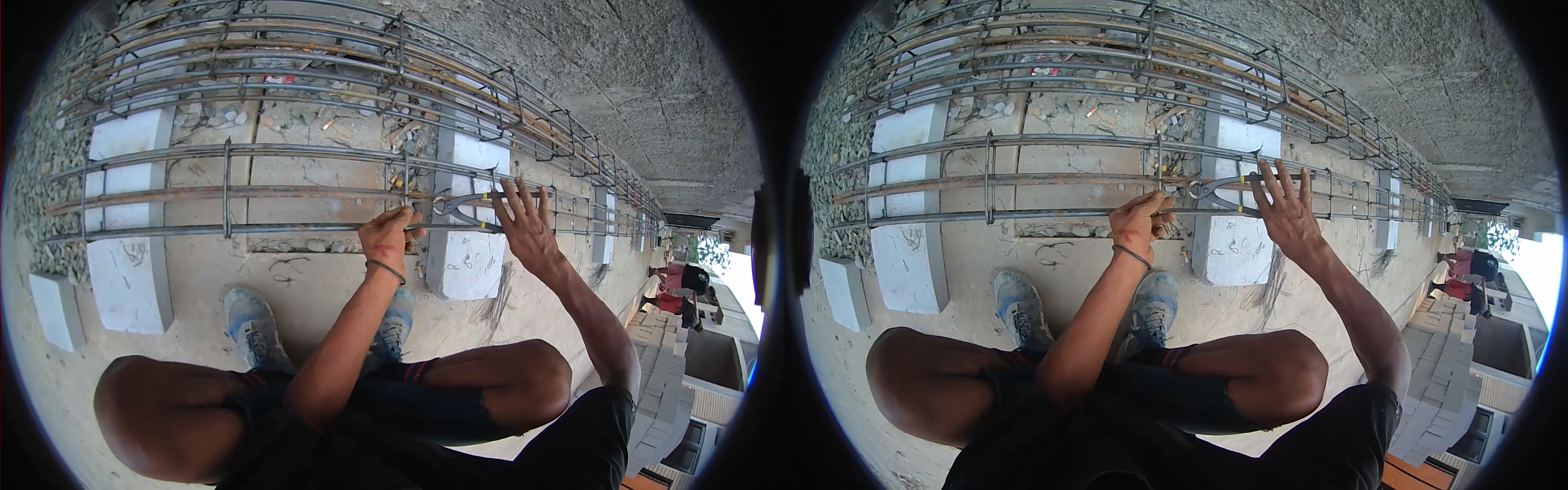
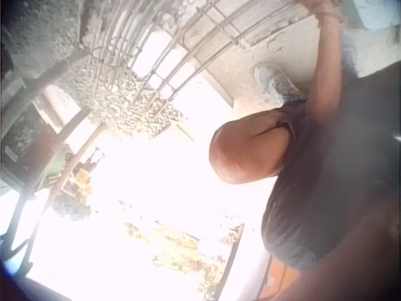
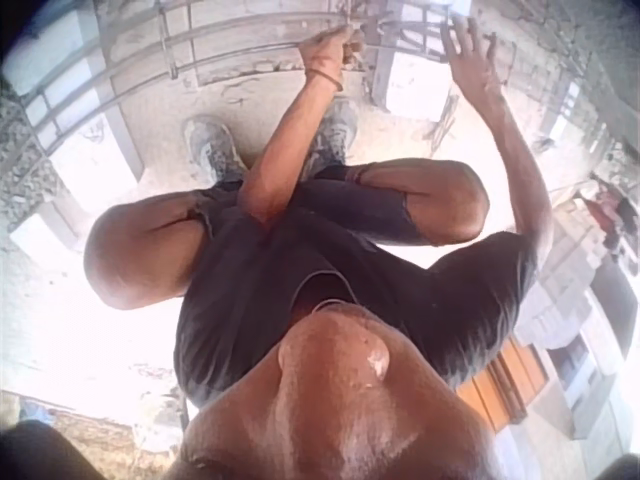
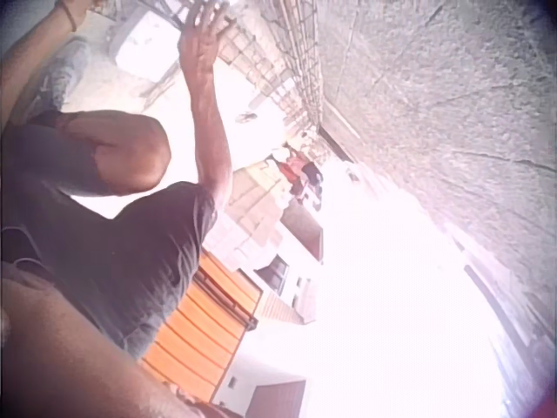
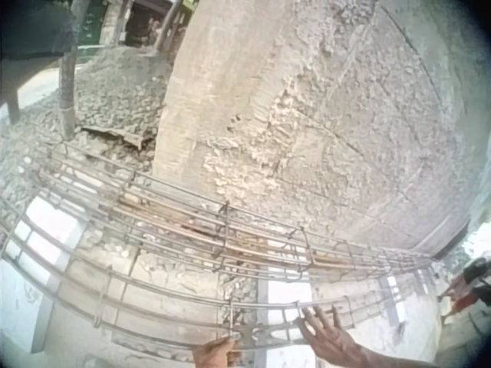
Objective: The person constructs a rebar cage by wrapping tie wires around the steel bars by hand and twisting and tightening them with pliers.
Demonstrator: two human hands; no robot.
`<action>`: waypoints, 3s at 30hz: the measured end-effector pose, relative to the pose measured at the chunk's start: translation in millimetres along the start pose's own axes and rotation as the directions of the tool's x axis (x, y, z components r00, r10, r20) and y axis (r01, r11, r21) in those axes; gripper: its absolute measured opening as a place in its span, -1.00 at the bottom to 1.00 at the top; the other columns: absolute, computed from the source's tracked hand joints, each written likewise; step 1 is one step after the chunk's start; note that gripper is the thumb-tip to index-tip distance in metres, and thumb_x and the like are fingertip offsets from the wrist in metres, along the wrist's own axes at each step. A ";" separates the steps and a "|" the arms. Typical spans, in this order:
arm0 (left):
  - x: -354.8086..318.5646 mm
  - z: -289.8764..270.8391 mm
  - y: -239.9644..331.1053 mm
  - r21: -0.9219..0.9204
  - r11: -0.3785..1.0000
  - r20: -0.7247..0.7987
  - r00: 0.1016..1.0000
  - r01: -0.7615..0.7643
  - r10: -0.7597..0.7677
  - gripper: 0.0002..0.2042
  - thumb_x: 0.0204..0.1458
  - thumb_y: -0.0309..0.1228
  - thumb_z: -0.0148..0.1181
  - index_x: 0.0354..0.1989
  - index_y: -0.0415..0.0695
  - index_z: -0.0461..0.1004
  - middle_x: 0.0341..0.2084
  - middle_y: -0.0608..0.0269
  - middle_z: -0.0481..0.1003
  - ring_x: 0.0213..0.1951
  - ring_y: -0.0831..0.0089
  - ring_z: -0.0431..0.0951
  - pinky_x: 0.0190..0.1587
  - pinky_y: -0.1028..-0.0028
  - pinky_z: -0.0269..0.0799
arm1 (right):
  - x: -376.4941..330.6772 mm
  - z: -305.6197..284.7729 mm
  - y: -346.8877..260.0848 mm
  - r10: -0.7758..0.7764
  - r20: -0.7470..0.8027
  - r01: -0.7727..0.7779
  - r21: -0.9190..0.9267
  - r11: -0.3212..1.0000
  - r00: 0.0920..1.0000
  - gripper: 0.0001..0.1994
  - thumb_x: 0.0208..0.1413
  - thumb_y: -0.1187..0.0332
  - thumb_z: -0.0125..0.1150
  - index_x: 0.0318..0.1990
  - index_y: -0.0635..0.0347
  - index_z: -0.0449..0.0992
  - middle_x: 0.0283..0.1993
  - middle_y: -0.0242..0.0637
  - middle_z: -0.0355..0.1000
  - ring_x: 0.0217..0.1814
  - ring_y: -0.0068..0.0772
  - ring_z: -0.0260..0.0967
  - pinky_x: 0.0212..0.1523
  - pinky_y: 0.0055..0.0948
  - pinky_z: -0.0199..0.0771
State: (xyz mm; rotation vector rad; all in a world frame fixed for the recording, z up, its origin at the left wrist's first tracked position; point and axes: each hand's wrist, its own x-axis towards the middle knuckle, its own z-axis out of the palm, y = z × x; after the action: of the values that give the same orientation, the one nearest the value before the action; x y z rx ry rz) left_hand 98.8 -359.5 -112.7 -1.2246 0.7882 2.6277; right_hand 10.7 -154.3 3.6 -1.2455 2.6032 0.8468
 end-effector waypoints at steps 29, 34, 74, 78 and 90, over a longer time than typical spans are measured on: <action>-9.2 28.8 -18.3 -0.220 0.967 0.109 0.988 0.128 -0.106 -0.66 0.03 -0.26 0.20 -0.17 -0.30 0.44 -0.29 0.05 0.53 -0.29 0.35 0.58 -0.38 0.52 0.49 | 24.0 -37.6 -13.4 -0.022 0.043 0.014 0.164 0.986 0.999 -0.80 0.00 0.49 -0.03 -0.18 0.25 0.25 -0.26 -0.17 0.28 -0.17 -0.18 0.26 -0.16 -0.08 0.30; 8.5 57.8 0.4 -0.766 0.438 0.494 0.867 0.471 -0.067 -0.57 0.07 -0.07 0.09 -0.16 -0.25 0.42 -0.19 0.05 0.50 -0.08 0.21 0.50 0.08 0.17 0.34 | 37.8 -79.7 -20.7 -0.181 -0.036 0.171 -0.182 0.968 0.983 -0.80 0.03 0.41 0.00 -0.17 0.20 0.26 -0.28 -0.21 0.28 -0.19 -0.26 0.25 -0.21 -0.11 0.29; -2.8 112.1 -2.6 -0.825 -0.032 0.527 0.748 0.564 -0.404 -0.65 -0.11 -0.07 0.27 -0.62 -0.09 0.39 -0.59 0.21 0.47 -0.47 0.33 0.47 -0.29 0.41 0.43 | 65.4 -111.8 -29.0 -0.017 0.296 0.088 -0.227 0.970 0.955 -0.71 -0.08 0.35 0.07 -0.20 0.29 0.29 -0.37 -0.17 0.24 -0.32 -0.21 0.27 -0.31 -0.21 0.31; -9.2 103.7 11.9 -0.800 0.135 0.445 0.728 0.585 -0.522 -0.79 -0.21 -0.27 0.23 -0.63 -0.10 0.37 -0.63 0.24 0.43 -0.50 0.36 0.44 -0.33 0.47 0.40 | 97.8 -150.2 -12.5 -0.070 0.719 -0.211 0.293 0.932 0.691 -0.68 -0.11 0.27 0.24 -0.26 0.32 0.41 -0.35 -0.10 0.40 -0.30 -0.13 0.42 -0.30 -0.25 0.40; -16.0 92.1 -3.6 -0.838 0.078 0.493 0.812 0.540 -0.313 -0.68 -0.16 -0.25 0.28 -0.30 -0.21 0.45 -0.48 0.26 0.51 -0.28 0.39 0.48 -0.07 0.45 0.36 | 100.9 -138.5 -8.7 -0.292 0.957 -0.956 0.082 0.282 -0.004 -0.81 0.16 0.27 0.08 -0.32 0.22 0.38 -0.53 -0.33 0.26 -0.52 -0.57 0.22 -0.52 -0.50 0.26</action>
State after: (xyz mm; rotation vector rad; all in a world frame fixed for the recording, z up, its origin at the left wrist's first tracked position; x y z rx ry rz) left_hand 48.5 -307.7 -53.2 -0.9992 -1.4027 2.4326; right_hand -32.2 -301.7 80.1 0.6490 1.4937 -0.0213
